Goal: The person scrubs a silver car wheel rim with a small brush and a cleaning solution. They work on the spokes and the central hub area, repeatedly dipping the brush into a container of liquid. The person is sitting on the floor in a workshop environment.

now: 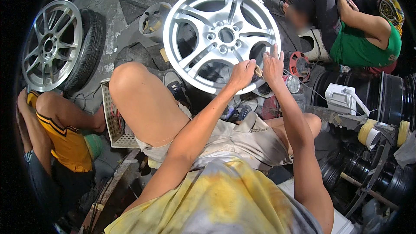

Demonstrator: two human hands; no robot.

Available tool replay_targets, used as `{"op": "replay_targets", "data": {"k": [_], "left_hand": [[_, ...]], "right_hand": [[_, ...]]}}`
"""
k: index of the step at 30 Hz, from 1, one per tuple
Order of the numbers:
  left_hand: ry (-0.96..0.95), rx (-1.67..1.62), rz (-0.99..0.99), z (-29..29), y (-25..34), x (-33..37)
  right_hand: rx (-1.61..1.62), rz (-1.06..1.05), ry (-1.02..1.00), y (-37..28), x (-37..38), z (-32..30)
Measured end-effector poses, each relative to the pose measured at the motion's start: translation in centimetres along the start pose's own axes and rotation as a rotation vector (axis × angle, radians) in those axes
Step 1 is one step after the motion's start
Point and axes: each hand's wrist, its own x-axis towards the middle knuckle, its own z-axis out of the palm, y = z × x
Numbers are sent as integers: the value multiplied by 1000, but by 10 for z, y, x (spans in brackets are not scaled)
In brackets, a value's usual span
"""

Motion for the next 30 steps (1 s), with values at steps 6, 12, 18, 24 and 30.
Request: {"op": "replay_targets", "data": {"k": [6, 12, 18, 24, 30], "left_hand": [[-14, 65, 10, -3, -12, 3], [-40, -5, -11, 1, 5, -3], [-30, 6, 22, 1, 3, 1], [32, 1, 162, 9, -17, 10], [-101, -63, -10, 14, -19, 11]], "right_hand": [[-10, -16, -106, -5, 2, -3], [-26, -22, -40, 9, 4, 8], [-5, -28, -9, 12, 0, 9], [24, -66, -20, 13, 2, 0], [-55, -39, -89, 8, 5, 4]]}}
